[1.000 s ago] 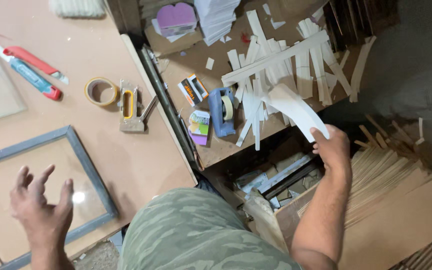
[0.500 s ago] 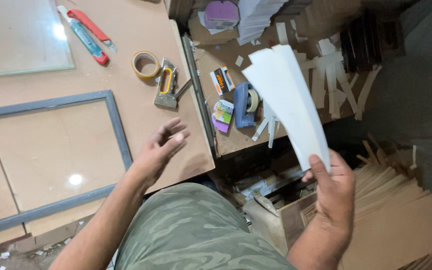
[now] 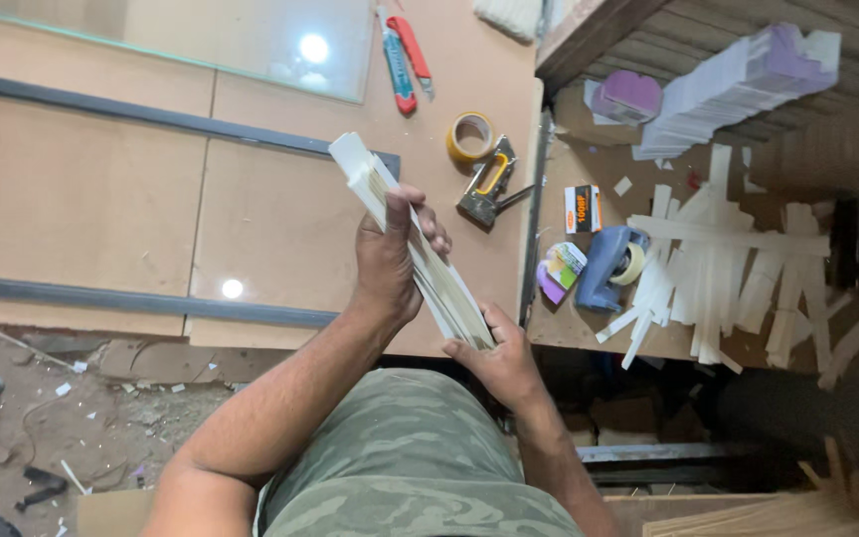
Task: The person positions a glass pane and metal frame on a workbench, then cuts white plastic strips to size using scissors and a utility knife. The person aligns the strips along the frame edges and trims them into small pieces.
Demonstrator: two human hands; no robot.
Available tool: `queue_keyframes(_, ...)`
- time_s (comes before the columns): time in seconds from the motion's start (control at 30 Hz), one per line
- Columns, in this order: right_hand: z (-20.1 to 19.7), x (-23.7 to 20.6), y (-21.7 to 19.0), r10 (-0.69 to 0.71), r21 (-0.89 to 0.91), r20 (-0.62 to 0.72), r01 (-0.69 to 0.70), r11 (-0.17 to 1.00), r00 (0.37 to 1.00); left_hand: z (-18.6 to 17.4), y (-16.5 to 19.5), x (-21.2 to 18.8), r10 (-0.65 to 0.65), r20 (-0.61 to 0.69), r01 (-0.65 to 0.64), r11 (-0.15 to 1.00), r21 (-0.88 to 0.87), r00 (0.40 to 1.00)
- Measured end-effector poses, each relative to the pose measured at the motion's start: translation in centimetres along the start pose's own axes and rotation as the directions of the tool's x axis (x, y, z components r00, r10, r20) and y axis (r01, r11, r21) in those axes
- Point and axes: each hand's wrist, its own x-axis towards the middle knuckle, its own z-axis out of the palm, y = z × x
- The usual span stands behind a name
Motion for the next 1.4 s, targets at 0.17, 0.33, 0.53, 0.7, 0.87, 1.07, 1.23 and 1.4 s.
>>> queue_keyframes(0.17,2.9,3.1,-1.2,-0.293,-0.213,0.111,0.311,0.926,0.950,-0.9,1.8,-2.7,0.096,0.157,-0.132,0.963,0.234,0.983)
queue_keyframes(0.33,4.6,3.2,-2.0,-0.227,-0.188,0.201,0.265,0.946,0.953,-1.2,4.3,-4.0,0.176,0.164,-0.224,0.911,0.346,0.971)
queue_keyframes(0.53,6.0,2.6,-1.1,-0.430,-0.308,0.179,0.466,0.830,0.885,-0.5,5.4,-6.4,0.305,0.250,-0.317,0.949,0.007,0.919)
queue_keyframes(0.7,6.8,2.6,0.5,-0.491,-0.235,0.158,0.516,0.824,0.856,-0.9,5.6,-8.0,0.251,0.267,-0.308,0.930,0.200,0.930)
queue_keyframes(0.87,6.7,2.4,0.5,-0.372,-0.046,0.159,0.383,0.923,0.915,-1.7,4.9,-8.8,0.254,0.304,-0.333,0.912,0.242,0.918)
queue_keyframes(1.07,7.1,3.3,2.5,-0.384,0.106,0.070,0.376,0.920,0.920,-0.6,4.0,-7.9,0.215,0.385,-0.390,0.795,0.464,0.898)
queue_keyframes(1.23,3.0,3.8,8.8,-0.199,0.012,0.052,0.199,0.980,0.979,-0.6,5.7,-4.2,-0.094,0.662,-0.385,0.750,0.538,0.743)
queue_keyframes(1.4,3.1,4.5,14.5,-0.129,0.014,0.007,0.129,0.992,0.992,-0.5,2.3,-0.6,-0.253,0.740,-0.557,0.521,0.647,0.624)
